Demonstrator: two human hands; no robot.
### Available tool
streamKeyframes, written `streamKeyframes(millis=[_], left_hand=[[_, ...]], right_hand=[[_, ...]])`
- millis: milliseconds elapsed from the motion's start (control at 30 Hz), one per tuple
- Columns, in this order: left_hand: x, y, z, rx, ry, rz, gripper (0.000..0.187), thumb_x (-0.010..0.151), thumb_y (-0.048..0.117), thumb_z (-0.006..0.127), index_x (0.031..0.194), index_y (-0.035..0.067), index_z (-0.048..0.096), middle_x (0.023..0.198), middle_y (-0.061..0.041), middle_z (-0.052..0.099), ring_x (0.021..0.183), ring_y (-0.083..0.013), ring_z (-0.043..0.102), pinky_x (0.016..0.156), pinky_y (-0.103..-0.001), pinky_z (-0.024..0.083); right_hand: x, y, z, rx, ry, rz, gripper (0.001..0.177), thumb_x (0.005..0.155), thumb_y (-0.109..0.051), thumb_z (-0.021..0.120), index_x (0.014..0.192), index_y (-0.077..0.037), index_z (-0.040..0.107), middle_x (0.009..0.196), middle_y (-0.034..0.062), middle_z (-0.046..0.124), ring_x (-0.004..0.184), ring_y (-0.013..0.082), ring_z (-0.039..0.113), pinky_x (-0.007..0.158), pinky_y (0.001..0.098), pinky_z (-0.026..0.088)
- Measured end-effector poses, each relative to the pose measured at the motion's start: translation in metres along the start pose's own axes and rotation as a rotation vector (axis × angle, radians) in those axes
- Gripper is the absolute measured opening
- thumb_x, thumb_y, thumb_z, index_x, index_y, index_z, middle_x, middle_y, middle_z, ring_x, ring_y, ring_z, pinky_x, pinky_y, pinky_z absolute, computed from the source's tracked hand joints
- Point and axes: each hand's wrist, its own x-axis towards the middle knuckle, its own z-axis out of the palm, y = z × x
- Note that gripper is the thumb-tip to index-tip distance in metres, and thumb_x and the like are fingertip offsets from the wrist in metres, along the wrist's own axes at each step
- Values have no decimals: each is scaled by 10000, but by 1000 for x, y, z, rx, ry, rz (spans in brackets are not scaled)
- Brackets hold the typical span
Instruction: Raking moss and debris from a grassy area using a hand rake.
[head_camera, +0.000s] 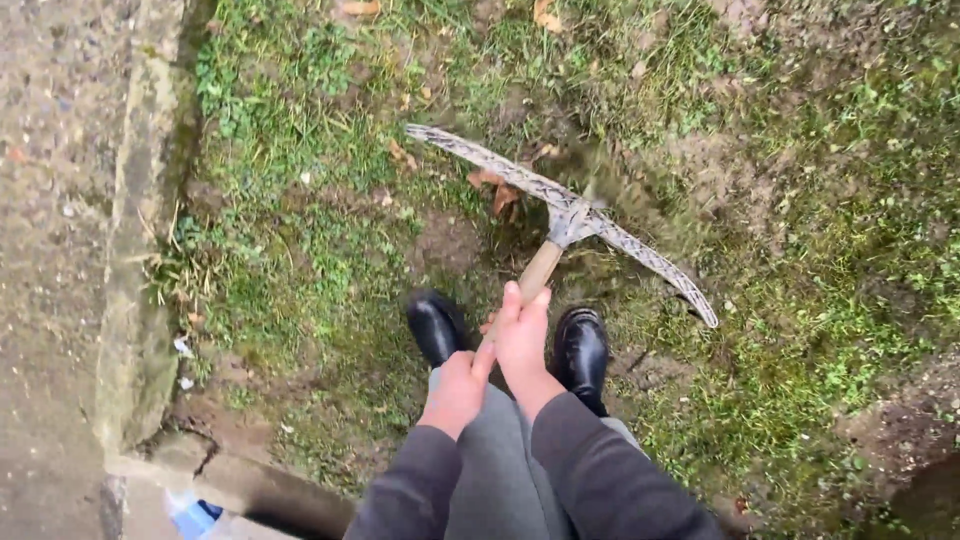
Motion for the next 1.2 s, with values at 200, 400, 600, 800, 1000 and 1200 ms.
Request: streamKeyframes(millis=[200,400,600,800,1000,1200], left_hand=[[-9,15,9,-23,-104,16,758,937,762,426,884,63,715,943,-185,745,1097,-338,702,937,-467,556],[-28,17,3,-64,-88,101,779,953,714,425,949,-4,727,973,-248,737,1120,-403,684,950,-496,540],[-43,5,3,-211,-74,154,685,978,659,453,810,31,668,770,-193,687,924,-382,725,861,-476,549],[-52,-11,-2,-307,-49,208,643,1015,648,456,637,132,527,518,-43,543,593,-214,621,657,-366,526],[-67,-14,1,-246,-49,211,641,1017,616,450,646,108,574,535,-87,598,673,-270,680,736,-398,549],[-94,-2,-9,-205,-34,175,646,1003,655,465,639,132,573,547,-65,615,682,-258,704,747,-395,560]], right_hand=[[25,50,-19,29,125,-57,437,1076,-337,452,1305,17,339,714,145,654,531,239,692,437,322,602],[-1,38,-23,21,136,-146,533,1073,-314,475,1388,59,262,744,135,671,544,212,697,445,294,603],[-63,-24,-48,-447,-10,-217,424,1044,-418,498,1238,-50,419,1136,315,686,1127,439,666,942,585,540],[-34,-18,-119,-1021,414,-909,590,992,-262,646,1517,-41,491,1573,258,330,1431,498,311,1143,671,349],[-14,-9,-137,-1172,455,-848,759,965,-418,657,1587,-71,395,1528,277,346,1426,513,301,1147,704,296],[9,10,-136,-1245,371,-671,777,965,-478,614,1599,-118,346,1558,227,324,1457,449,283,1185,622,301]])
